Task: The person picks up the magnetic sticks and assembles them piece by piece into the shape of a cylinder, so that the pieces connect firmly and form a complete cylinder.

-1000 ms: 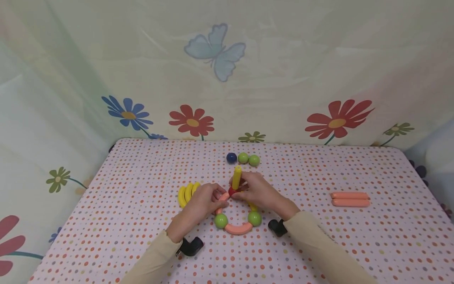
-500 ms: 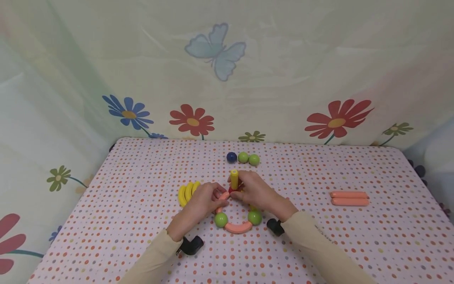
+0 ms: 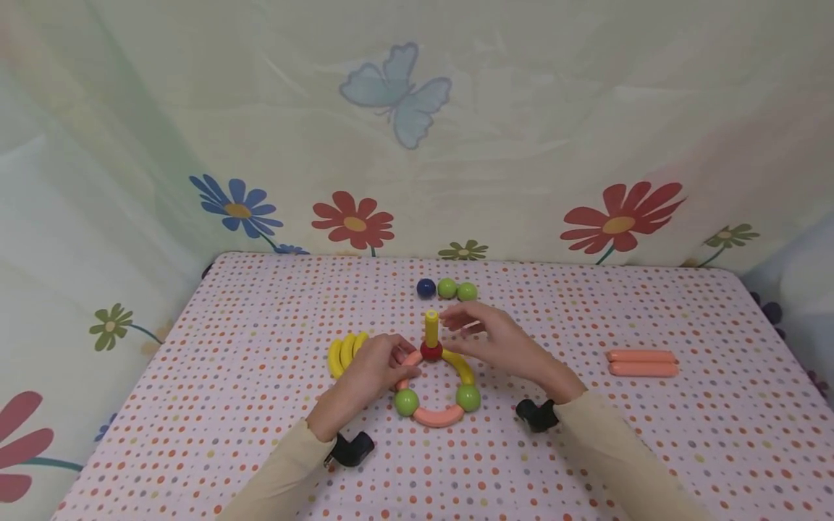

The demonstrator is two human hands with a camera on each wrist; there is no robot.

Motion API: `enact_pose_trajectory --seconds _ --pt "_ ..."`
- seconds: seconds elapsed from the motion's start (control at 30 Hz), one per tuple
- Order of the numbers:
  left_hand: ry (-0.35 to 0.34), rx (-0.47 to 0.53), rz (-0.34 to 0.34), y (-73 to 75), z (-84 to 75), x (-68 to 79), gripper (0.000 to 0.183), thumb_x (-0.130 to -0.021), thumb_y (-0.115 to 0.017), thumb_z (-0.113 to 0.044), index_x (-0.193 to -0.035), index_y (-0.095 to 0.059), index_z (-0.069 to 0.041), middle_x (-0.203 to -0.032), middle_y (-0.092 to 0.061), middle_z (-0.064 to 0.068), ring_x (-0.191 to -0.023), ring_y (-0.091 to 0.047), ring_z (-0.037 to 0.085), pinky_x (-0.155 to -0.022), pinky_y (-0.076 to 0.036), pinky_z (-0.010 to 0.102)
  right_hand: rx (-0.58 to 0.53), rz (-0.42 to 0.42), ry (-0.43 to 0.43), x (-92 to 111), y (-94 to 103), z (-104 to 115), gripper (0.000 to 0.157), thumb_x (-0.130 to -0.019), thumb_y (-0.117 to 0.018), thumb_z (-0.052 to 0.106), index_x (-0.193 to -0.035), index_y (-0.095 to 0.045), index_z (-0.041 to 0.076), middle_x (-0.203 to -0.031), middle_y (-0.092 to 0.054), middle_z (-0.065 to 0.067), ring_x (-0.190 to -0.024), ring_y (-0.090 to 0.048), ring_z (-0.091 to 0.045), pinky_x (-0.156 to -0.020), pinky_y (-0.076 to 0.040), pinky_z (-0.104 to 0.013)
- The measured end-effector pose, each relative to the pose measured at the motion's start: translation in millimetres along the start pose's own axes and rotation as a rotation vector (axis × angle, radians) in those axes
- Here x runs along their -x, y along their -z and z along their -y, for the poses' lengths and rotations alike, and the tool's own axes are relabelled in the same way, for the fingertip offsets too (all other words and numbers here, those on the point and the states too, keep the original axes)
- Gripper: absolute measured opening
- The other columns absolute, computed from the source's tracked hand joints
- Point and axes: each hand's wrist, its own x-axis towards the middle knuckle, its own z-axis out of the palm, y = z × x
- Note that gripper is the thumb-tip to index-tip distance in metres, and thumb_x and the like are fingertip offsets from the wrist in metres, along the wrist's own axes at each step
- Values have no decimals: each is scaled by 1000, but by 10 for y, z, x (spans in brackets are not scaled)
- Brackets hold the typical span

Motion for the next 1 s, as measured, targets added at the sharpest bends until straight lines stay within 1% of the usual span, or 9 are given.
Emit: enact_pose_trajectory --seconds 0.17,0.33,0.4,0.5,0.6,0.73,0.8,0.87,1.0 --pt "-10 6 -1 -2 6 8 29 -92 -83 -12 -115 -71 1 -89 -59 4 -70 -54 10 -60 -44 20 244 -88 -2 373 452 -267 28 -94 -77 2 -120 -69 0 -117 -69 -13 -105 -69 -32 -90 -58 -48" --pt "-10 21 2 12 32 15 27 -93 -82 -12 -114 -71 1 -88 -61 2 -70 -55 11 -61 -45 21 444 -165 -105 846 958 -711 26 -87 -81 -2 -112 -73 2 -109 -71 -11 -93 -64 -4 -77 -57 -26" --pt "-9 22 3 20 42 20 27 -93 -82 -13 -114 -71 0 -89 -61 2 -73 -54 11 -63 -45 21 455 -152 -204 1014 1137 -852 27 -88 -81 -1 -113 -72 -1 -110 -70 -16 -93 -63 -6 -72 -53 -20" --pt "0 36 5 33 51 29 25 -93 -82 -13 -113 -72 0 -89 -59 2 -76 -54 13 -64 -45 22 460 -121 -316 1203 1345 -1000 28 -90 -80 0 -116 -70 -7 -112 -68 -27 -94 -66 -25 -67 -49 -17" --pt "3 45 0 44 54 36 25 -92 -82 -12 -112 -72 0 -89 -59 2 -77 -54 14 -64 -45 22 477 -116 -328 1297 1451 -1092 31 -88 -82 2 -115 -70 -8 -113 -68 -31 -91 -66 -31 -65 -49 -18" --pt "-2 42 -5 49 47 36 26 -92 -82 -11 -112 -71 1 -89 -60 3 -75 -54 13 -63 -45 21 478 -127 -274 1317 1474 -1160 29 -83 -86 1 -109 -73 -6 -105 -71 -23 -86 -57 4 -65 -49 -18" --pt "-4 39 -2 44 39 31 26 -92 -82 -11 -112 -72 0 -89 -60 3 -75 -54 13 -63 -45 22 491 -125 -245 1306 1452 -1169 27 -80 -86 -4 -104 -74 -5 -99 -72 -19 -83 -52 11 -64 -50 -18" --pt "-3 38 5 34 23 27 26 -91 -83 -10 -112 -72 1 -89 -60 3 -75 -55 13 -63 -46 22 502 -105 -270 1273 1436 -1155 25 -81 -84 -5 -103 -73 -7 -96 -72 -17 -81 -52 10 -64 -50 -19" --pt "-10 35 15 17 -3 21 27 -91 -83 -10 -112 -71 1 -89 -61 3 -75 -55 12 -63 -46 22 519 -50 -347 1176 1413 -1087 26 -87 -83 2 -107 -71 -10 -94 -71 -16 -81 -64 -14 -64 -51 -23"
